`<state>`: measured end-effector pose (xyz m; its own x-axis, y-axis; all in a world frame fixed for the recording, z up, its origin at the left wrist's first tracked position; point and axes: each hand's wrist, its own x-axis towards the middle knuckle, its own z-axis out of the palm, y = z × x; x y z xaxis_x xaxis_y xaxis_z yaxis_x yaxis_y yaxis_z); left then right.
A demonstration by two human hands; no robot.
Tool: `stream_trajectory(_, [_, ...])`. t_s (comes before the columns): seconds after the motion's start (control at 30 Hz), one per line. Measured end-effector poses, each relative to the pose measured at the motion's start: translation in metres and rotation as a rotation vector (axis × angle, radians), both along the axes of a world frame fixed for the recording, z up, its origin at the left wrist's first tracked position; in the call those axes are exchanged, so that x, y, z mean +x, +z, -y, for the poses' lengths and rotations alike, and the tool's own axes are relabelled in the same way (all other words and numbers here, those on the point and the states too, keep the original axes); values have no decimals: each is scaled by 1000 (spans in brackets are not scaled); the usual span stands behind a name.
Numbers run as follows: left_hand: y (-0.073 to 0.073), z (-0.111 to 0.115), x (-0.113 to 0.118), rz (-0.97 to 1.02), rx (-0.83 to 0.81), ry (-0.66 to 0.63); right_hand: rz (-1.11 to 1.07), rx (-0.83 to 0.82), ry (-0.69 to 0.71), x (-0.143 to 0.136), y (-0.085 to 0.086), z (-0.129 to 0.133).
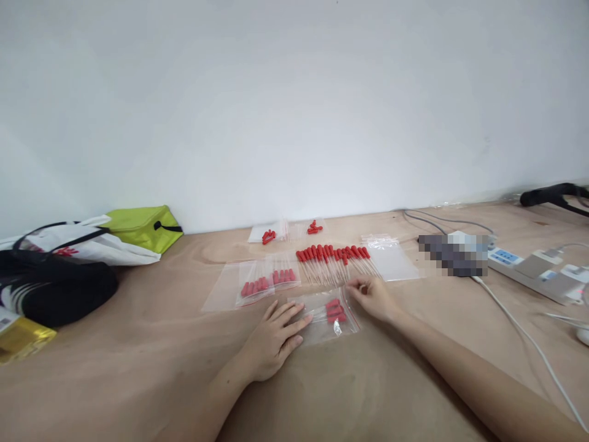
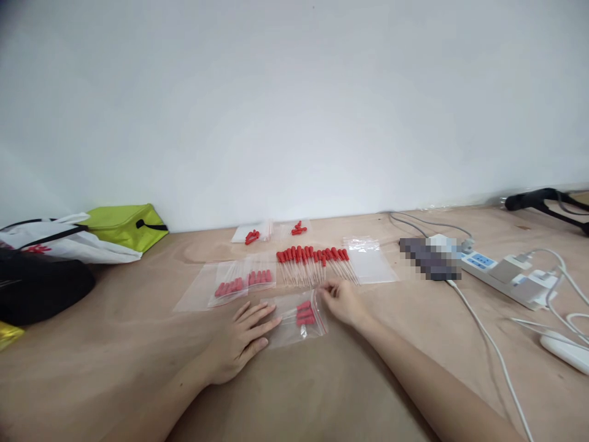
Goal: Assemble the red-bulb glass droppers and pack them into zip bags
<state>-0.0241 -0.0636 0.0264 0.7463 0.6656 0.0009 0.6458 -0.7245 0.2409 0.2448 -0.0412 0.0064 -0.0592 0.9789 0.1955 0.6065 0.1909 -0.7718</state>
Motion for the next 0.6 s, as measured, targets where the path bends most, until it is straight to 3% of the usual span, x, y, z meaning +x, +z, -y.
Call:
stream_trajectory(0.07, [-1, 0, 0, 19, 12, -7, 87, 13, -212, 4, 2, -13])
stream_trajectory(0.17, [-1, 1, -1, 30, 36, -12, 214, -29, -343, 3, 5, -36])
stream_trajectory(0.4, [-2, 4, -1, 23, 5, -22, 288, -149, -395, -10, 1, -71])
stream_trajectory(0.6, [-4, 3, -2, 53, -14, -30, 218, -151, -324, 3, 13, -62])
